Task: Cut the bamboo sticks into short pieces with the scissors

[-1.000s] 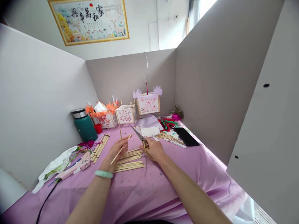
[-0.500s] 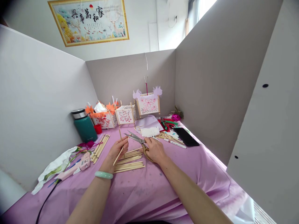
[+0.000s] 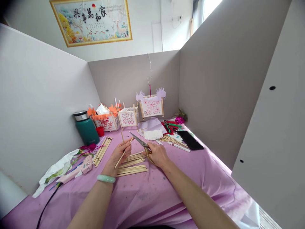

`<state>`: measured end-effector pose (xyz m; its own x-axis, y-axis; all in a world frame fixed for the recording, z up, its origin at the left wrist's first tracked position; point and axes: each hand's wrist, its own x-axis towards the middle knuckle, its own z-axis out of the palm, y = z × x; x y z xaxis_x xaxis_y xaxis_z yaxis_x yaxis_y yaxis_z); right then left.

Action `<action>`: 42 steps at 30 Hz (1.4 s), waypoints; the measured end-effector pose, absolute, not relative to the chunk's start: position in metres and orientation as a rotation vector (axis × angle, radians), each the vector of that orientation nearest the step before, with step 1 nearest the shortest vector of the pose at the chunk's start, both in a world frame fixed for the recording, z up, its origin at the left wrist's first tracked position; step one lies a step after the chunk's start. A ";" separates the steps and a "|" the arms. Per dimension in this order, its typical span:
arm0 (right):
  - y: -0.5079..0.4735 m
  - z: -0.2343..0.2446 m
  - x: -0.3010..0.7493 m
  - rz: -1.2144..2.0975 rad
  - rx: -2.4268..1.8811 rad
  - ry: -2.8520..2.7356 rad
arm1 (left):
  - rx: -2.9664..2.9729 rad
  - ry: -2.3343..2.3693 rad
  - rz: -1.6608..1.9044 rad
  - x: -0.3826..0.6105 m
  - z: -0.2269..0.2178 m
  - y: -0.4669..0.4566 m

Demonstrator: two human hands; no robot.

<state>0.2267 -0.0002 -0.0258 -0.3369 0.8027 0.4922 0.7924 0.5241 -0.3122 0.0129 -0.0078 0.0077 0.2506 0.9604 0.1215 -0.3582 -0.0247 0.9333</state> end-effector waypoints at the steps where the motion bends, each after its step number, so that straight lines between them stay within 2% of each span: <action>1: 0.000 -0.026 0.226 0.026 -1.294 -2.149 | 1.110 0.707 1.219 0.013 0.007 -0.007; 14: 0.000 -0.029 0.228 -0.043 -1.290 -2.147 | 1.091 0.700 1.236 0.012 0.004 -0.003; 42: -0.002 -0.025 0.233 0.023 -1.196 -2.166 | 1.182 0.895 1.370 0.012 0.007 -0.003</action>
